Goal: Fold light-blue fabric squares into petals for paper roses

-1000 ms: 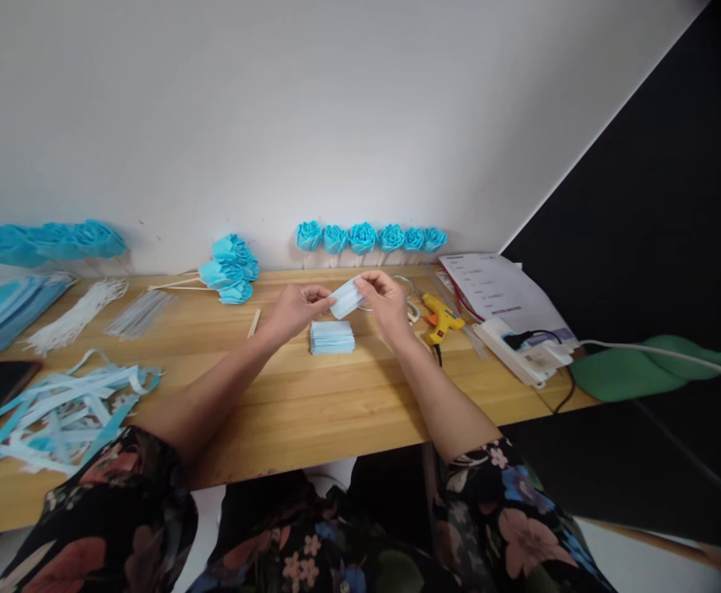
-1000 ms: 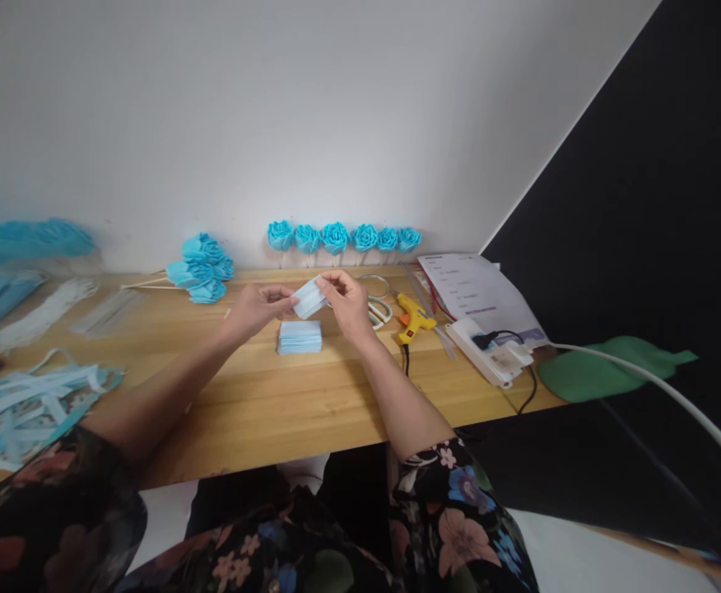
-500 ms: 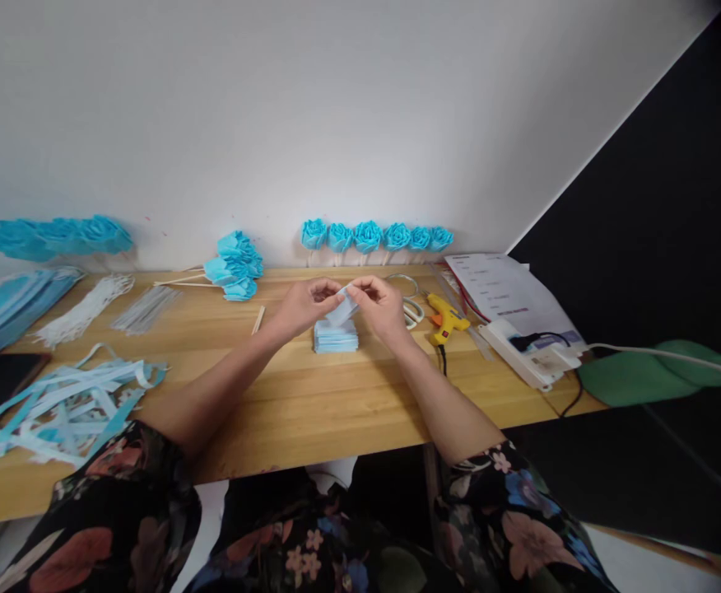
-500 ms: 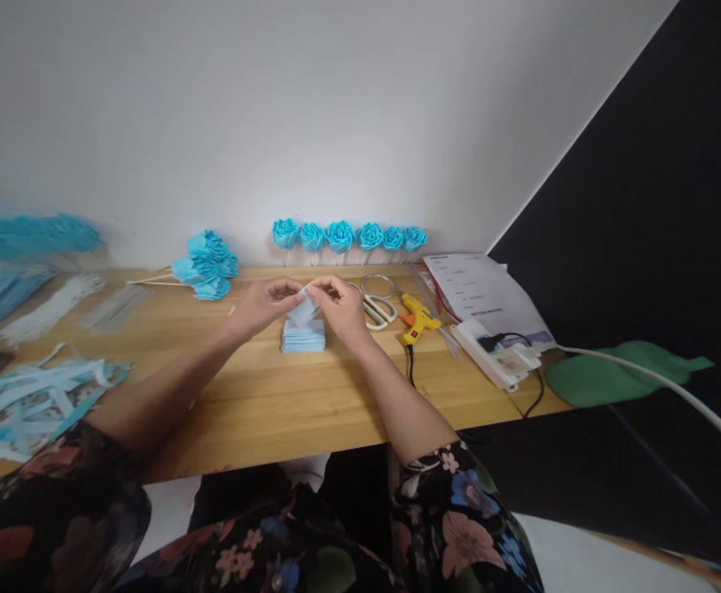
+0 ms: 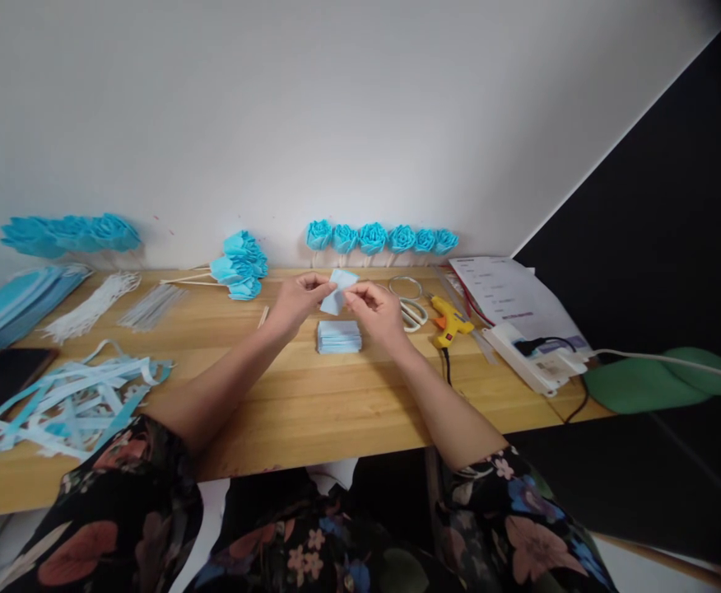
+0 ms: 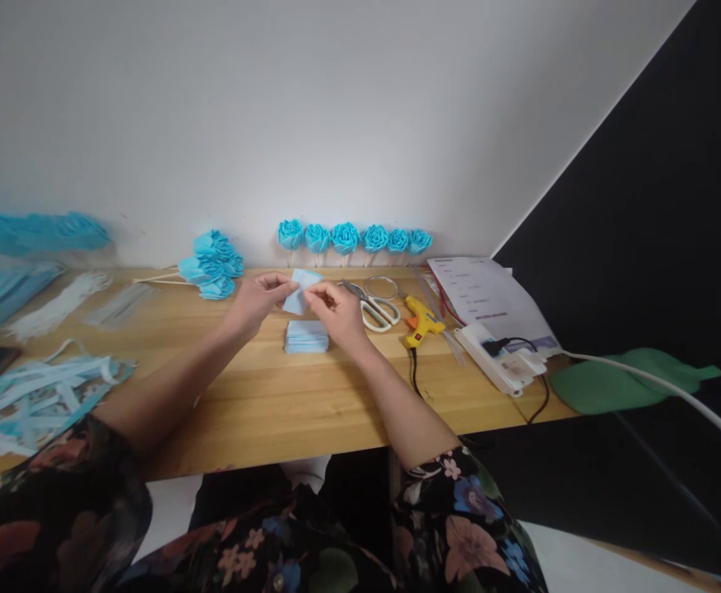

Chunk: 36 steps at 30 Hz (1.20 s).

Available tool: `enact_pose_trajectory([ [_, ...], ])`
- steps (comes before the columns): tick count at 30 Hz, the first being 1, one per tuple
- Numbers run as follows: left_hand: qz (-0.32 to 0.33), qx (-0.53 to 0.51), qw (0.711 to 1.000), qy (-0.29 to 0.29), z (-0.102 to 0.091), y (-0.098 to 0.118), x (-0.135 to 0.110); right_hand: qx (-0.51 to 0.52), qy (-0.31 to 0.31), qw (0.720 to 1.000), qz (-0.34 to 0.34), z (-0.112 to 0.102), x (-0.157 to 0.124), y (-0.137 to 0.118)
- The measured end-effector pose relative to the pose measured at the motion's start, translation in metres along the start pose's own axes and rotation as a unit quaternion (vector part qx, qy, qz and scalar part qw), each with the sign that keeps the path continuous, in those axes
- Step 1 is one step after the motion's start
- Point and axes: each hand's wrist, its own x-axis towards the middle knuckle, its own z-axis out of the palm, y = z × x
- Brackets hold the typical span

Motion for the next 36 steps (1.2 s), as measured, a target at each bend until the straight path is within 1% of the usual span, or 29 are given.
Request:
enact_pose_trajectory([
  [5, 0.008, -0.026, 0.999, -0.036, 0.003, -0.002, -0.003, 0.051, -0.009, 0.998, 0.044, 0.003, 0.003, 0.006],
  [10, 0.0, -0.035, 0.998, -0.053, 0.003, -0.007, -0.002, 0.075, -0.032, 0.996, 0.046, 0.002, 0.005, 0.009],
  [17, -0.003, -0.015, 0.998, -0.061, 0.003, -0.006, -0.004, 0.023, -0.033, 0.998, 0.041, 0.001, 0.004, 0.011],
  [19, -0.001, -0.013, 0.998, -0.058, 0.002, -0.005, -0.003, 0.013, -0.019, 0.999, 0.033, 0.0, 0.004, 0.011],
  [21, 0.004, -0.015, 0.999, -0.042, -0.001, -0.003, 0.001, 0.021, 0.003, 0.999, 0.037, -0.003, 0.006, 0.011],
  [25, 0.012, -0.031, 0.999, 0.026, -0.014, -0.003, 0.012, 0.102, 0.059, 0.99, 0.079, -0.011, 0.012, 0.012],
  [28, 0.004, -0.046, 0.997, 0.057, -0.023, -0.005, 0.02, 0.14, 0.099, 0.981, 0.091, -0.015, 0.016, 0.014],
  [30, -0.01, -0.062, 0.996, 0.056, -0.026, -0.006, 0.022, 0.154, 0.117, 0.977, 0.091, -0.016, 0.019, 0.017],
  [32, -0.025, -0.095, 0.994, 0.043, -0.026, -0.008, 0.022, 0.161, 0.131, 0.974, 0.092, -0.016, 0.02, 0.019],
  [36, -0.035, -0.153, 0.987, 0.018, -0.024, -0.011, 0.022, 0.147, 0.147, 0.973, 0.104, -0.015, 0.021, 0.021],
])
